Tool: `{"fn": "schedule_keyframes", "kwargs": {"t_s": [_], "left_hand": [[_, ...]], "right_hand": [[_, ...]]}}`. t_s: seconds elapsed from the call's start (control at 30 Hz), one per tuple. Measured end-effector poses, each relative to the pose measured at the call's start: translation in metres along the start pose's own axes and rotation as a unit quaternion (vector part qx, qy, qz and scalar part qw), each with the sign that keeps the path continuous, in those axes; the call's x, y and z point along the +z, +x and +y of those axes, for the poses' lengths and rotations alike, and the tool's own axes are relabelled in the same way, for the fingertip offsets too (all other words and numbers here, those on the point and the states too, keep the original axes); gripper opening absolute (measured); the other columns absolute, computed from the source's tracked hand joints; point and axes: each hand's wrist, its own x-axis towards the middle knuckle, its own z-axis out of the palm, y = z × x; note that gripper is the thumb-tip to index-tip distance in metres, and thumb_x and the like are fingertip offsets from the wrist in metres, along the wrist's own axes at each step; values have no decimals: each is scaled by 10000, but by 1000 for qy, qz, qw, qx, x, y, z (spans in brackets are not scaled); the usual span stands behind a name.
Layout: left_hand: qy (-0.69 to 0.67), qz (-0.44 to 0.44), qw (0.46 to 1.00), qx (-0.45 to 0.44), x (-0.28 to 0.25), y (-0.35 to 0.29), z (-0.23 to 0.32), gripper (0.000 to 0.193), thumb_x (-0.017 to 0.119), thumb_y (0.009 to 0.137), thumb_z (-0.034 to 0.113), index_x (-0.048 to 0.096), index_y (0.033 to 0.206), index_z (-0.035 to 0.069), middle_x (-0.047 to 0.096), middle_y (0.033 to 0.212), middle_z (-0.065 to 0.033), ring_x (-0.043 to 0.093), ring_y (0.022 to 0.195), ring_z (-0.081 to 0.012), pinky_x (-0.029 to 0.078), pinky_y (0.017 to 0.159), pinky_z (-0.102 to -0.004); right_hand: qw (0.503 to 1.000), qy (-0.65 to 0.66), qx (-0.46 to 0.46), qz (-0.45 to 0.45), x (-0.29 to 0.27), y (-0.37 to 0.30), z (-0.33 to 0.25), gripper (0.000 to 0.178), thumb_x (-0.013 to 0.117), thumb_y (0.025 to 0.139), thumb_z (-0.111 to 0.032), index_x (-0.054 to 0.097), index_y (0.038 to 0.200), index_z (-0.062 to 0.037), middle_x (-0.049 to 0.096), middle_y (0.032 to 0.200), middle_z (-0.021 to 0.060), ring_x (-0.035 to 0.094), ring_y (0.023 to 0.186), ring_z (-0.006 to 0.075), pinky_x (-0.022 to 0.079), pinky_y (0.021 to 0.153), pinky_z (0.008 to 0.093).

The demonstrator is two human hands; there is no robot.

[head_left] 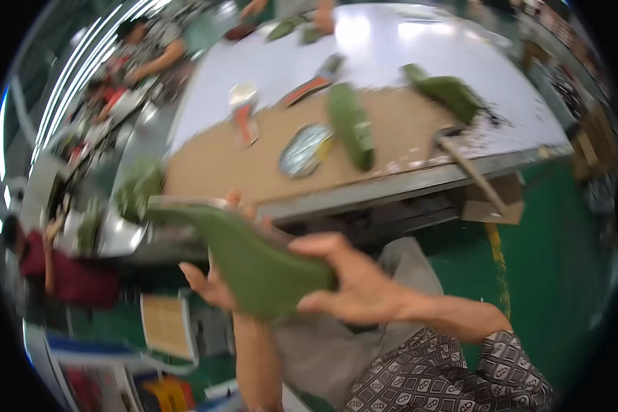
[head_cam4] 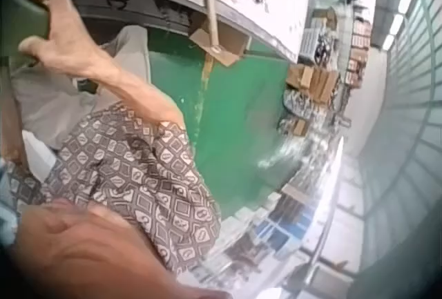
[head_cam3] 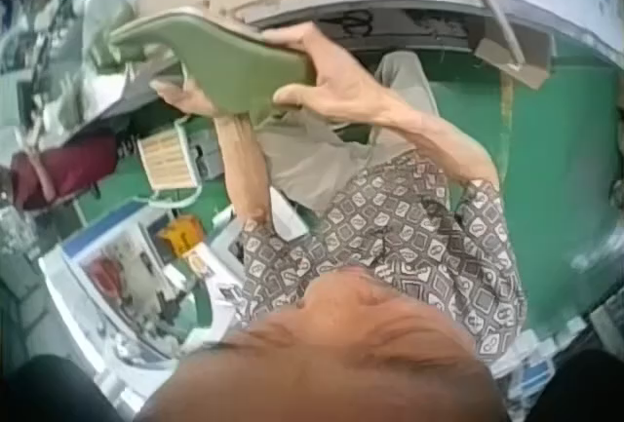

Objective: Assembling and nailing components of a shoe sole onto a shoe last.

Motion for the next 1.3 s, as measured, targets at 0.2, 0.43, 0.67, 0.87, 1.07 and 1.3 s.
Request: {"fn": "schedule_keyframes", "kwargs": {"t_s": [0.2,0.43,0.67,0.87,1.07,1.3], "left_hand": [[169,169,953,186,-13,0,56,666,570,902,550,352,1382,143,478,1329,-218,531,1166,-363,463,978,-519],[339,393,854,33,-63,-58,81,572,577,856,90,343,1376,36,566,1174,-172,613,1037,-278,547,830,-404],[822,5,570,-8,-13,19,71,379,542,788,-61,627,1150,12,614,1191,-135,604,1058,-240,467,901,-332],[867,-173,465,-44,-62,146,-42,251,641,836,122,695,1058,17,694,932,-182,676,794,-296,520,755,-362],[840,-116,474,-239,-65,166,-53,241,668,802,209,739,928,16,711,791,-136,665,715,-218,509,684,-337],[854,-105,464,-208,-71,163,-60,219,668,797,217,753,926,62,713,801,-156,693,731,-264,535,720,-378]], "right_hand": [[947,-263,-181,-20,0,39,50,653,747,670,30,453,1237,-104,484,1223,172,504,1090,386,452,920,439],[929,-312,-165,-112,3,26,79,556,703,707,2,521,1212,-143,482,1188,147,513,1069,356,450,929,408],[934,-291,-189,-81,8,14,98,448,580,785,-22,516,1218,-123,466,1234,178,511,1088,360,482,893,429],[930,-310,-179,-79,15,11,90,401,598,805,-88,520,1198,-113,479,1222,186,519,1095,372,494,885,426],[941,-285,-169,-73,14,12,91,549,616,735,25,479,1245,-124,461,1220,191,511,1089,376,470,921,439],[944,-283,-155,-76,13,10,92,529,591,760,21,491,1249,-152,444,1246,196,500,1106,371,475,927,439]]}}
